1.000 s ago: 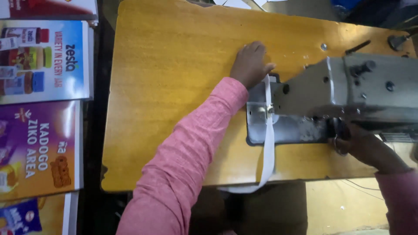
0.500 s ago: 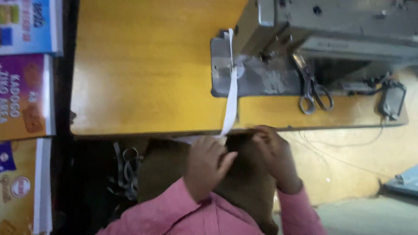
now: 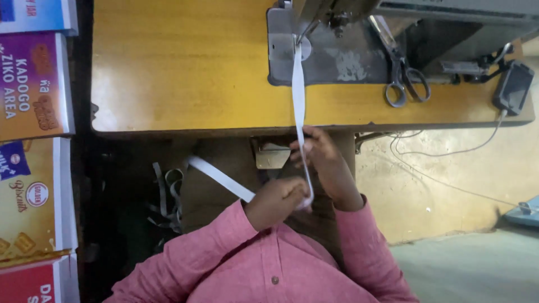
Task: The person sits at a sewing machine and sews a white strip of fabric along the edge of various printed paper advertisements. They repeatedly pick up different flyers, align them under the needle, and guide them through the machine to stitch the fabric strip onto the paper.
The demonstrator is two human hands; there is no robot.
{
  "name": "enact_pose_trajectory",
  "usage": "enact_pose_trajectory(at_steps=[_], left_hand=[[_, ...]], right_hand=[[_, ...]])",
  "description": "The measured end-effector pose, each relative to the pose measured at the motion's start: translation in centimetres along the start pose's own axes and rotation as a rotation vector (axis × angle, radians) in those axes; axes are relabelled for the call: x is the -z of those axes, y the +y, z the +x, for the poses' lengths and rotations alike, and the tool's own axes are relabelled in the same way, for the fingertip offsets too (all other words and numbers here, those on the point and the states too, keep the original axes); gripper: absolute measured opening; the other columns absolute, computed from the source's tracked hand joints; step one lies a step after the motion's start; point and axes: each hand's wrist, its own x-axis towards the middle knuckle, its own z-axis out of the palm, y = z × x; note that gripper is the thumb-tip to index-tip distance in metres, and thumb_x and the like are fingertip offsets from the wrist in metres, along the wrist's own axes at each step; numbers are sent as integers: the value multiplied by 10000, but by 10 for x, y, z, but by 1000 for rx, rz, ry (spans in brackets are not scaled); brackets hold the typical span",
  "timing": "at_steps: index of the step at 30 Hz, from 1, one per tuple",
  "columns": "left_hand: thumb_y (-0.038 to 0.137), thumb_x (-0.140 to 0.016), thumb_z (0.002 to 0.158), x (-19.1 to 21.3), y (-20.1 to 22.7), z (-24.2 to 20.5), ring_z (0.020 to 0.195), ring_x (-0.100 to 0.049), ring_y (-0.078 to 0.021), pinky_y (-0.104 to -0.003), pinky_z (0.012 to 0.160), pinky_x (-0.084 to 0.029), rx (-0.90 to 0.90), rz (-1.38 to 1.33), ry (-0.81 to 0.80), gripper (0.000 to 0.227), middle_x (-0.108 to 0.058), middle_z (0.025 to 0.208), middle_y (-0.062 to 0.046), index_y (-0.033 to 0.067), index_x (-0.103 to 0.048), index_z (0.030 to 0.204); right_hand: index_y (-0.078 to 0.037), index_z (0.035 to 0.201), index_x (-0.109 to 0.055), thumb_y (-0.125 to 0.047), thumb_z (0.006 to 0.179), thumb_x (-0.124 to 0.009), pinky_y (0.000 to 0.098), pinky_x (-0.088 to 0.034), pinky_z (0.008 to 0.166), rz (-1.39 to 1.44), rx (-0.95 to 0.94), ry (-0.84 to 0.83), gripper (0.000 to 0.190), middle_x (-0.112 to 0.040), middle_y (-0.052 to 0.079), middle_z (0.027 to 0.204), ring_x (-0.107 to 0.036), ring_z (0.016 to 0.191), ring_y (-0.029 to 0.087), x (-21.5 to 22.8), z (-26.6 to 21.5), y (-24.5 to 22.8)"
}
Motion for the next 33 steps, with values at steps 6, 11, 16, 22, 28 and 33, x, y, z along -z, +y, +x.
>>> enact_pose_trajectory(at_steps=[6, 11, 16, 22, 28, 33], left_hand=[[257, -568, 1120, -37, -6, -11, 624, -681, -156, -209, 505, -564, 279, -1043, -447, 235, -561, 638, 16, 143, -692, 955], [272, -515, 1195, -65, -69, -8, 621, -668, -281, -503, 866, -634, 94, -1523, -854, 244, -433, 596, 13, 108, -623, 1051], [364, -522, 1082, 37, 18, -5, 1226, -673, -536, -624, 1055, -513, -111, 141, -374, 426, -738, 1242, -316, 30, -628, 1325], [403, -500, 1131, 112, 29, 53, 890, -732, -363, -463, 756, -572, -290, 627, 257, 349, -681, 883, -97, 136, -695, 1020], [366, -724, 1067, 139, 37, 154, 1395, -569, -384, -532, 1062, -510, -554, 648, 285, 580, -531, 1587, -170, 64, -533, 1524], [620, -701, 1020, 144, 16, 196, 1468, -476, -367, -651, 1109, -427, -422, 806, 151, 718, -437, 1682, -72, 166, -555, 1558]], right_hand=[[-71, 1541, -404, -259, 1068, -531, 371, -646, 839, 452, -80, 2, 524, -721, 181, 1267, -758, 1000, 236, -3, 27, -2], [-122, 1430, -528, -203, 1057, -580, 330, -647, 792, 784, -128, -102, 385, -755, 122, 1202, -733, 933, 188, 0, 40, 19], [-149, 1694, -314, -155, 1098, -386, 177, -269, 400, 153, -64, 269, 601, -357, -38, 735, -297, 519, 36, -45, 17, -44], [-336, 1693, -350, -231, 1116, -426, 609, -566, 886, -700, 171, 382, 592, -770, 202, 1253, -734, 989, 516, -40, 20, -6], [-136, 1678, -342, -112, 1085, -407, 613, -423, 538, -906, 336, 341, 596, -791, 206, 1232, -593, 594, 531, -26, 30, 30], [-197, 1704, -330, -83, 1074, -455, 532, -446, 502, -1044, 294, 339, 652, -769, 162, 911, -569, 515, 414, -23, 29, 36]])
